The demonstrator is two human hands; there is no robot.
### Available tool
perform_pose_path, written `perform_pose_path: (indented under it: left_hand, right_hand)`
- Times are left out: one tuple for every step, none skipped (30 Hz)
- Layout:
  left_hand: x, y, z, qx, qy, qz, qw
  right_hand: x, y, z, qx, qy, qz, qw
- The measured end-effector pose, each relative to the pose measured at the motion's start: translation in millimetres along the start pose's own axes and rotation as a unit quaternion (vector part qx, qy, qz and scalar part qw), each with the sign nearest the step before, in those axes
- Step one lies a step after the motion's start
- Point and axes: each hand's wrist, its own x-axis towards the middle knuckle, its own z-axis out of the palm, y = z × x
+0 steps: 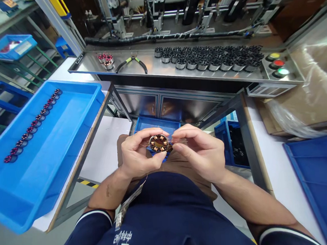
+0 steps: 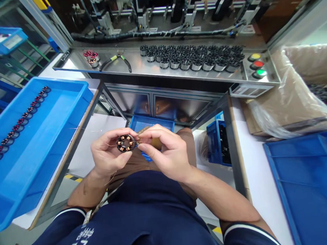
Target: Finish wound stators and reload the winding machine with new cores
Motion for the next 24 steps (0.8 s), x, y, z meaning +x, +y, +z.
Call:
perform_pose_path:
  left_hand:
    - [-0.3,0.2,0.5,-0.001,0.002,0.0,1.0]
    - [-0.7,0.0,0.8,0.0,0.005,0.002,1.0]
    - [-1.3,-0.4,0.9,0.003,0.008,0.005,1.0]
    - [-1.9,-1.0,0.8,0.009,0.01,0.01,1.0]
    - [-2.5,-1.6,0.6,0.016,0.011,0.015,1.0]
    - [-3.1,-2.3,0.4,0.026,0.01,0.021,0.999]
    - [-3.5,-2.8,0.1,0.037,0.01,0.028,0.999]
    - [-3.7,-2.9,-0.1,0.047,0.011,0.033,0.998]
    - [-3.7,-2.7,-0.3,0.055,0.013,0.036,0.998]
    - [-3.4,-1.9,-0.3,0.057,0.017,0.036,0.998]
    - [-2.8,-0.6,-0.3,0.051,0.019,0.029,0.998]
    - [-2.0,1.1,-0.3,0.036,0.017,0.013,0.999]
    - [-1.1,3.1,-0.2,0.012,0.01,-0.014,1.0]
    - [-0.1,5.3,-0.2,-0.018,0.0,-0.048,0.999]
    - [0.9,7.3,-0.1,-0.052,-0.015,-0.086,0.995]
    - [1.6,9.1,0.0,-0.088,-0.031,-0.124,0.988]
    - [2.2,10.5,0.2,-0.121,-0.047,-0.158,0.979]
    - [2.4,11.4,0.4,-0.151,-0.059,-0.184,0.969]
    - [2.3,12.0,0.7,-0.173,-0.07,-0.207,0.96]
    - [1.9,12.3,1.0,-0.189,-0.079,-0.226,0.952]
    - [1.4,12.3,1.3,-0.197,-0.083,-0.242,0.946]
    - [0.7,12.2,1.4,-0.201,-0.082,-0.255,0.942]
    - [0.2,12.0,1.4,-0.203,-0.081,-0.265,0.939]
    - [-0.1,11.7,1.3,-0.204,-0.08,-0.275,0.936]
  right_hand:
    - [0.6,-1.2,0.7,-0.008,-0.001,-0.014,1.0]
    - [0.5,-2.4,1.6,-0.017,-0.001,-0.026,1.0]
    - [-0.3,-3.4,2.7,-0.027,0.002,-0.038,0.999]
    - [-1.7,-4.2,4.0,-0.035,0.007,-0.047,0.998]
    - [-3.4,-4.7,5.4,-0.041,0.014,-0.057,0.997]
    - [-5.2,-4.7,6.9,-0.045,0.02,-0.069,0.996]
    - [-6.9,-4.3,8.3,-0.048,0.023,-0.085,0.995]
    - [-8.2,-3.5,9.2,-0.048,0.023,-0.102,0.993]
    - [-8.9,-2.3,9.5,-0.049,0.02,-0.118,0.992]
    - [-8.9,-0.9,8.9,-0.049,0.016,-0.132,0.99]
    - [-8.1,0.8,7.2,-0.047,0.011,-0.143,0.989]
    - [-6.3,2.4,4.5,-0.045,0.008,-0.15,0.988]
    - [-3.6,3.9,0.9,-0.045,0.004,-0.155,0.987]
    - [0.1,5.1,-3.4,-0.048,0.0,-0.161,0.986]
    - [4.5,6.0,-7.9,-0.051,-0.011,-0.166,0.985]
    - [9.6,6.4,-12.2,-0.054,-0.029,-0.172,0.983]
    - [15.0,6.5,-15.9,-0.057,-0.055,-0.178,0.981]
    - [20.4,6.2,-18.9,-0.057,-0.085,-0.184,0.978]
    - [25.6,5.6,-20.8,-0.054,-0.116,-0.191,0.973]
    - [30.1,5.0,-21.7,-0.049,-0.144,-0.198,0.968]
    - [33.9,4.3,-21.8,-0.044,-0.165,-0.204,0.964]
    - [36.7,3.7,-21.1,-0.039,-0.179,-0.212,0.96]
    - [38.5,3.2,-20.0,-0.035,-0.186,-0.219,0.957]
    - [39.2,2.8,-18.6,-0.034,-0.189,-0.226,0.955]
